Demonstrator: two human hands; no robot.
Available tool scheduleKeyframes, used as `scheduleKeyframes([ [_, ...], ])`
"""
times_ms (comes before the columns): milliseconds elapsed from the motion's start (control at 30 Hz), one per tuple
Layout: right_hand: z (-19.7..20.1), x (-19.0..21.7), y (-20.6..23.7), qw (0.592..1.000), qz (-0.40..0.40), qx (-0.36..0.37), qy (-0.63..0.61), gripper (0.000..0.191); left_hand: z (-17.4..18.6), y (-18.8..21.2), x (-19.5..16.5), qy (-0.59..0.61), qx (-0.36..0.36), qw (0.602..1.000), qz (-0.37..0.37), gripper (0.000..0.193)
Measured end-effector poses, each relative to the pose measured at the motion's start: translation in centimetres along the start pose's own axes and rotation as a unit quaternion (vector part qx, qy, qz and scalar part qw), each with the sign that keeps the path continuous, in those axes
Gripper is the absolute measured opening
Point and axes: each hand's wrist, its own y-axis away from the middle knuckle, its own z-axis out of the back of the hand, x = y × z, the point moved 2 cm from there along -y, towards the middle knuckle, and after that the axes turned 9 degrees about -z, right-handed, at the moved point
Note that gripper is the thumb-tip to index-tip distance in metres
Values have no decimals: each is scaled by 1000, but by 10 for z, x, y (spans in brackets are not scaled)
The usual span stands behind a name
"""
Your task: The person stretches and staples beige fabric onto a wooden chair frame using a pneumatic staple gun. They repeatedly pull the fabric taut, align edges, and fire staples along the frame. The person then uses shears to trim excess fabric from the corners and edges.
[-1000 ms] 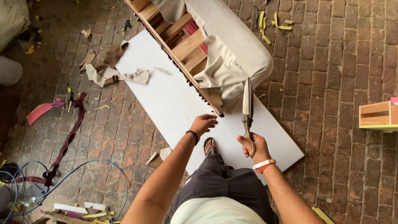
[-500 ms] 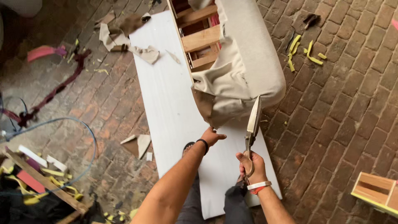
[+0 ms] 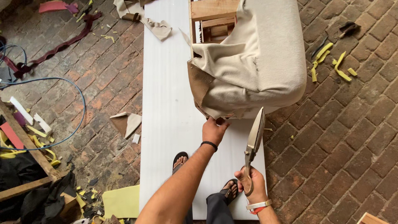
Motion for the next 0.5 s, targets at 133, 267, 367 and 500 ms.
scheduleKeyframes([
  [133,8,-23,3,997,-8,67,-33,53,0,-5,6,26,-43,999,-7,43],
  [267,6,-47,12,995,-23,94,1,59,6,7,-16,61,-103,964,-237,31],
  [367,-7,-61,21,989,-35,141,-18,63,10,4,-33,8,-62,972,-226,32],
  [500,-34,-61,21,972,-50,225,-55,69,26,-22,-43,-7,-41,990,-132,51],
])
